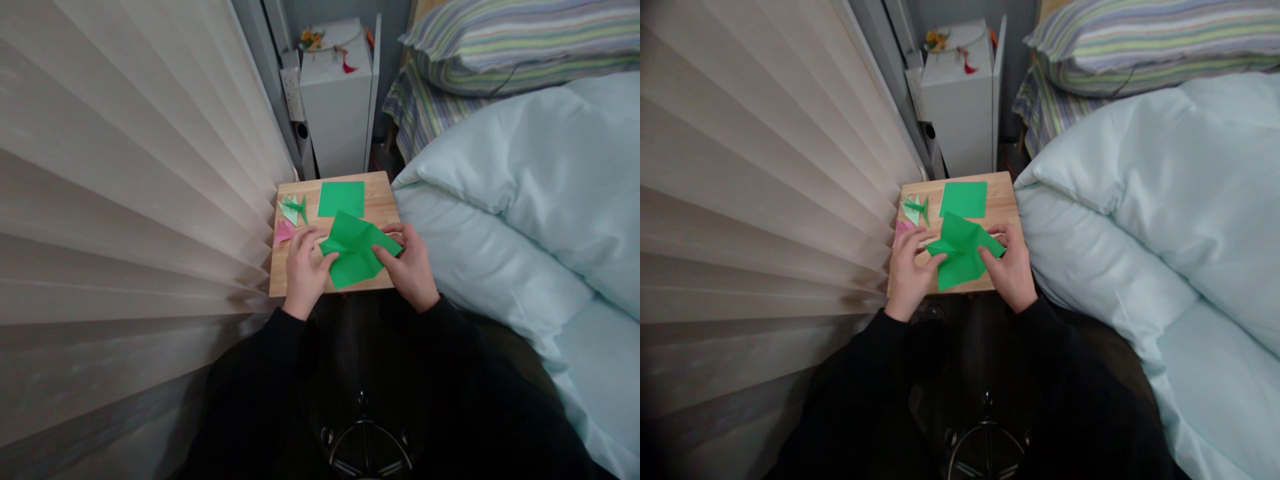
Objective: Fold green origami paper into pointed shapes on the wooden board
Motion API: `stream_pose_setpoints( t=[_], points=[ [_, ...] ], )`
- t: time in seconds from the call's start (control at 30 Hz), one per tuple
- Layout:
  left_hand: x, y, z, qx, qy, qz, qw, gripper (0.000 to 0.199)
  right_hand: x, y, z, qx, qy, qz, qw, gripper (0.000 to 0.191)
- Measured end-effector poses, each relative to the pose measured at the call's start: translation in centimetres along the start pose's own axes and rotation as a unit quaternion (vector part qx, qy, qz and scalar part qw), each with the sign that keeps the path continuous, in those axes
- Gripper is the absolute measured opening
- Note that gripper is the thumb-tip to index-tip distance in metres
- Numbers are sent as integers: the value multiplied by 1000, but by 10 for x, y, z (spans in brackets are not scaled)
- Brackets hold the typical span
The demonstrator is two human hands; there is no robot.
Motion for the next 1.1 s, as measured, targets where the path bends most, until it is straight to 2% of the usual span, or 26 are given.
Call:
stream_pose_setpoints(
  t=[0.07, 0.13, 0.2, 0.27, 0.33, 0.47, 0.6, 0.7, 0.87, 1.1],
  points=[
    [0, -8, 1, 106, 29, -105, 988, 65, 0, -2, 0, 0, 3, 22, 1000, 33],
    [-3, -13, -1, 216, 0, -216, 952, 76, -1, -4, -1, -2, -1, 43, 999, 35],
    [-10, -10, -5, 311, -84, -301, 897, 68, -2, -6, -2, -5, -12, 67, 998, 38],
    [-15, -2, -10, 369, -147, -348, 849, 56, -4, -10, -3, -5, -25, 86, 996, 41],
    [-15, 4, -12, 378, -149, -370, 835, 49, -5, -13, -5, -4, -30, 97, 995, 43],
    [-14, 6, -11, 356, -124, -380, 845, 46, -3, -17, -7, -2, -12, 104, 994, 42],
    [-15, 3, -9, 339, -124, -381, 851, 47, 0, -16, -6, 24, 9, 98, 995, 34],
    [-13, 4, -8, 343, -114, -382, 851, 45, 1, -14, -5, 46, 19, 64, 997, 28],
    [-11, 5, -8, 367, -100, -392, 838, 45, 1, -11, -4, 44, 16, 36, 998, 24],
    [-11, -1, -5, 351, -91, -389, 847, 51, 1, -10, -4, 36, 22, 32, 999, 22]
  ],
)
Point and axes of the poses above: each hand's wrist, its own z-axis towards the middle knuckle, its own x-axis out of the back of the hand, y = z × x, the point moved 3 cm from there along z, towards the middle knuckle, and after that the axes turned 6 degrees about y, right-handed, at the moved point
